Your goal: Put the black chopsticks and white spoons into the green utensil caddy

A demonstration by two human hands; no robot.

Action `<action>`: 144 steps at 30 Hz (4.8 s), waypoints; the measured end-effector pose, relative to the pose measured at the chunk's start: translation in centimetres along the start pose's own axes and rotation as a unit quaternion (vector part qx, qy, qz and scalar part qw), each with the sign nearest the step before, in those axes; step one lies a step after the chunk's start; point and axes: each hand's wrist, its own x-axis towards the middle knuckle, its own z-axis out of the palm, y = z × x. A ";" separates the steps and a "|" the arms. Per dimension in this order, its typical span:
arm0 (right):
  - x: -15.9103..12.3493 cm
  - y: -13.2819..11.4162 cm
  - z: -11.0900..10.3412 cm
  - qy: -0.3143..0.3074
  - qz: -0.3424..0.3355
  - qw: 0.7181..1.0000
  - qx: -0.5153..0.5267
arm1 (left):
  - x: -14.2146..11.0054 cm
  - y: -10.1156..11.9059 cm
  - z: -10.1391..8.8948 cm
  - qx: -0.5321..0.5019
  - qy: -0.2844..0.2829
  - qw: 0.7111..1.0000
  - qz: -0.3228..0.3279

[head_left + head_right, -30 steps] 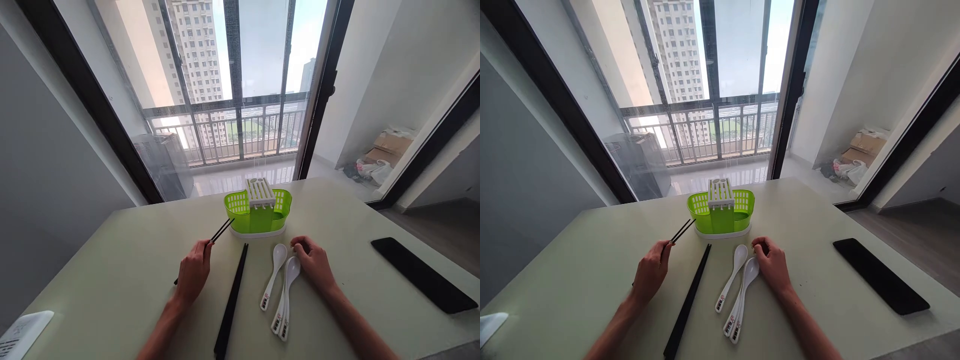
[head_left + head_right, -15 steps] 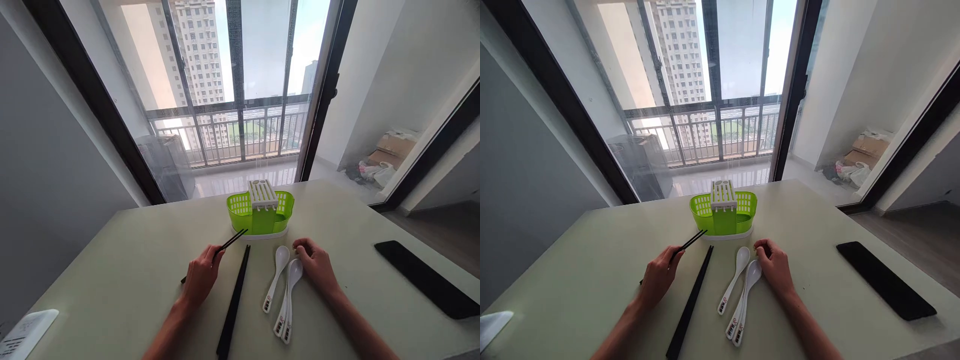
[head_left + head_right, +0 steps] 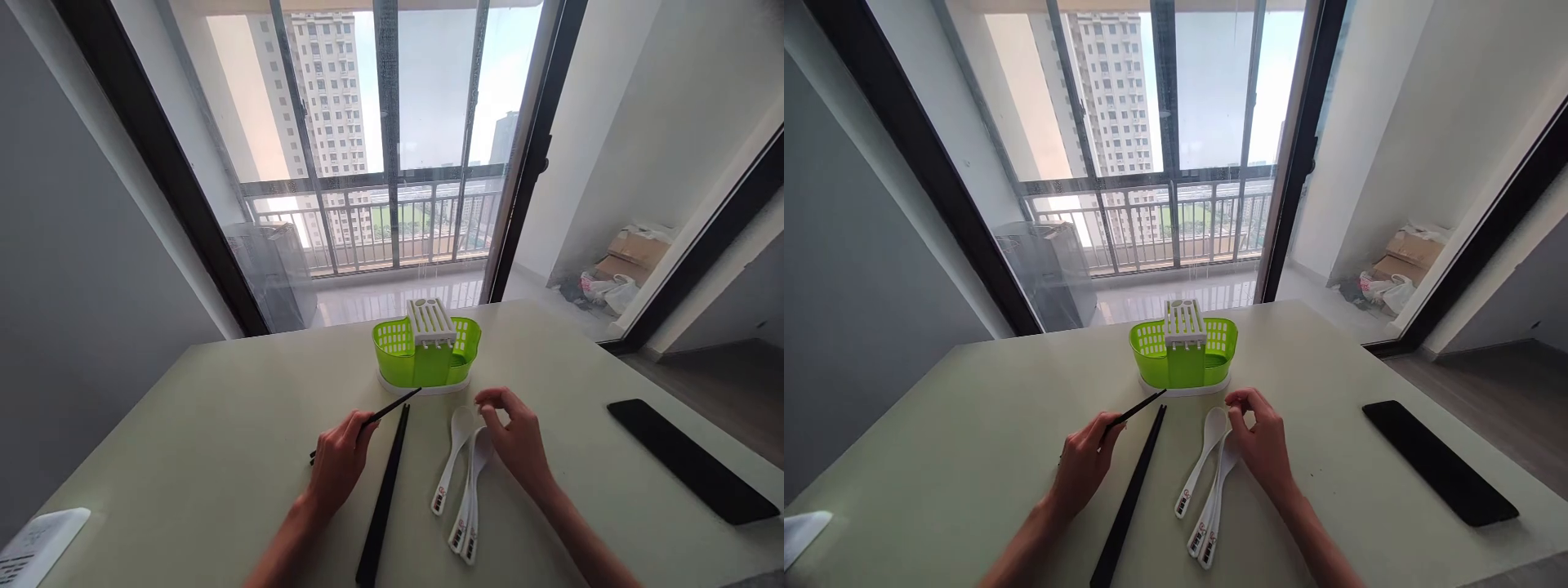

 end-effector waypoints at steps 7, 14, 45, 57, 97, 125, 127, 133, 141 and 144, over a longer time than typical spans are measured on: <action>-0.4 -8.8 2.5 -0.274 -0.097 0.952 0.091 | -0.5 0.4 0.3 -0.070 0.023 0.997 0.021; -0.2 -12.5 4.9 -0.257 -0.147 0.949 0.111 | -0.8 0.5 0.5 -0.109 0.042 0.993 0.018; 1.5 -15.7 6.7 -0.216 -0.228 0.949 0.014 | -0.7 0.7 1.0 -0.067 0.009 0.998 -0.019; 2.4 -14.9 6.4 -0.192 -0.221 0.956 0.002 | -0.6 0.8 1.4 -0.109 -0.064 0.989 -0.070; 15.0 -19.7 2.0 0.118 -0.247 0.959 0.069 | -1.0 0.6 2.1 -0.147 -0.092 0.968 -0.183; 17.7 -15.2 6.0 0.009 -0.170 0.972 -0.160 | -0.8 1.2 1.6 -0.086 -0.177 0.966 -0.170; 15.2 -16.2 4.5 -0.015 -0.200 0.969 -0.144 | -0.9 1.2 1.6 -0.061 -0.196 0.968 -0.141; 5.0 -14.7 -0.4 -0.149 -0.240 0.953 -0.108 | -1.1 1.2 1.5 -0.012 -0.221 0.972 -0.072; -4.5 -4.9 -3.3 -0.160 0.002 0.984 -0.081 | -1.0 1.1 1.6 -0.017 -0.201 0.977 -0.071; -6.4 -2.1 -4.1 -0.112 0.082 0.990 -0.038 | -0.8 1.3 1.4 -0.011 -0.208 0.976 -0.066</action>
